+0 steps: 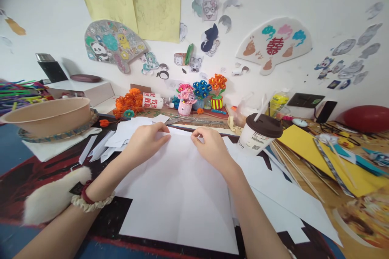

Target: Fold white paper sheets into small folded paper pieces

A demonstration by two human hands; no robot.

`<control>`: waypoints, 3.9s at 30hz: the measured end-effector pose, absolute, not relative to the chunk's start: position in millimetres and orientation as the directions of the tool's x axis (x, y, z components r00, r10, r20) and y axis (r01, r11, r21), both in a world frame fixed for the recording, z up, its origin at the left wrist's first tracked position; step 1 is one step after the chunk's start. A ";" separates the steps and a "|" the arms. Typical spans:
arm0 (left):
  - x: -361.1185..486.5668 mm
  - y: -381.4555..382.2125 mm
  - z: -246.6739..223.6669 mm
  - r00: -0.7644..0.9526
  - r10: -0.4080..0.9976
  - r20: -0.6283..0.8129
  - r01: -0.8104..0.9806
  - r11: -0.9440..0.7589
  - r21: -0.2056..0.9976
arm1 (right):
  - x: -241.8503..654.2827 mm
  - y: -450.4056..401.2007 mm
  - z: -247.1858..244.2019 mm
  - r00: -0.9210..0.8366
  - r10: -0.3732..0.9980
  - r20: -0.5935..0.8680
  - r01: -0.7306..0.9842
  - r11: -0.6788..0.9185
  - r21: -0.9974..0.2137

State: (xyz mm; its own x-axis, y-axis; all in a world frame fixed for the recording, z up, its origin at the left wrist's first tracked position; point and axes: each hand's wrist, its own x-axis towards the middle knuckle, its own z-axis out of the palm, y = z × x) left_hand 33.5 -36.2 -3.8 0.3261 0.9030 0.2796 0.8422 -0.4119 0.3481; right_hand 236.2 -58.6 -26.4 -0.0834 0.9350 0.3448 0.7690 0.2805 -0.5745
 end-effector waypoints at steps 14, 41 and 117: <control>27.1 -11.3 -32.9 0.237 0.950 0.205 0.880 -0.299 0.369 | 238.6 -33.0 -74.4 -0.004 0.921 0.390 0.835 0.218 -0.506; 25.6 -15.3 -35.3 0.294 0.950 0.107 0.885 -0.313 0.344 | 240.2 -29.9 -85.5 -0.075 0.952 0.298 0.907 0.189 -0.377; 25.0 -8.0 -24.4 0.170 0.985 -0.020 0.945 -0.157 0.289 | 221.5 -31.9 -74.9 0.096 0.963 0.252 0.936 -0.002 -0.351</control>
